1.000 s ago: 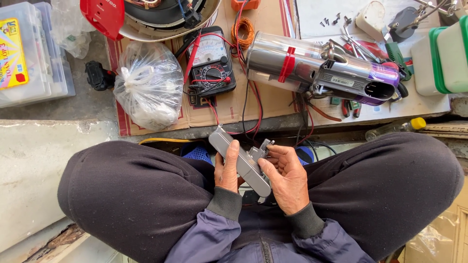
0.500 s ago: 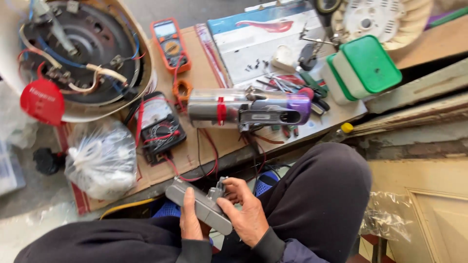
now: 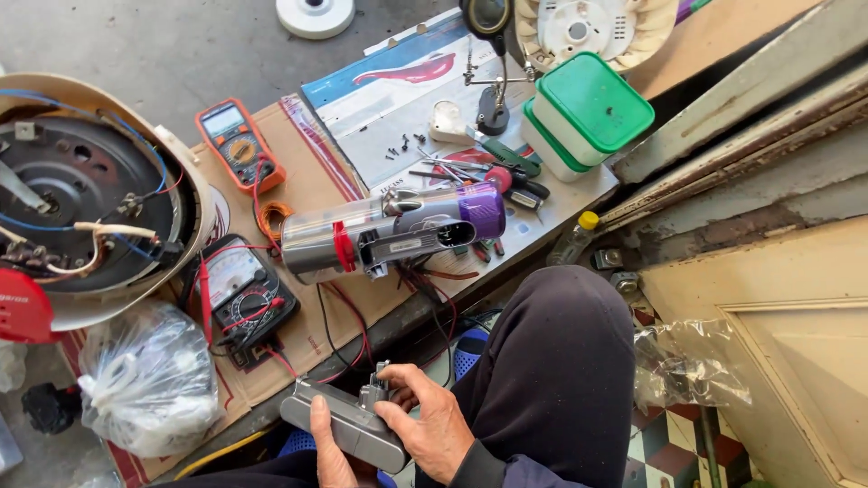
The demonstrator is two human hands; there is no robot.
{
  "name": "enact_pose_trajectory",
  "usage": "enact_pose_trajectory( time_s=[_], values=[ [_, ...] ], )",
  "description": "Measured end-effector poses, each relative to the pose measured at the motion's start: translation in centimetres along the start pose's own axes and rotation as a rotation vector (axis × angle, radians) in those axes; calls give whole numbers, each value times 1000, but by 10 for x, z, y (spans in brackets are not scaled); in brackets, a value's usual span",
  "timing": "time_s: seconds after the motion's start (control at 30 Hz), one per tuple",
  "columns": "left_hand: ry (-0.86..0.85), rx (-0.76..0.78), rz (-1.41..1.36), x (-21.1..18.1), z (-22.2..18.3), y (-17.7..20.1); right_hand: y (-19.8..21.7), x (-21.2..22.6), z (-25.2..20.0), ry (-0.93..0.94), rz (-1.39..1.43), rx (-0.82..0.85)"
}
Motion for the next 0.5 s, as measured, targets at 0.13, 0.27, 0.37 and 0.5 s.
enact_pose_trajectory(
  time_s=[0.13, 0.27, 0.37, 0.5],
  values=[
    [-30, 16, 7, -13, -25, -20, 5, 4, 1, 3, 2, -15],
    [-62, 83, -98, 12, 45, 12, 8, 14, -6, 74, 134, -40],
    [-98, -8, -129, -4, 24, 2, 13, 15, -9, 44, 193, -57],
    [81, 248, -215, -5, -6, -25, 12, 25, -13, 82, 171, 0]
  ],
)
Point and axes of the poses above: each hand's wrist, its own z-axis towards the middle knuckle, its own y-axis out of the back of the hand, x = y × z, the point moved 6 cm from there along z, towards the middle knuckle, and after that the axes turned 8 degrees about -x, right-handed, at the moved point
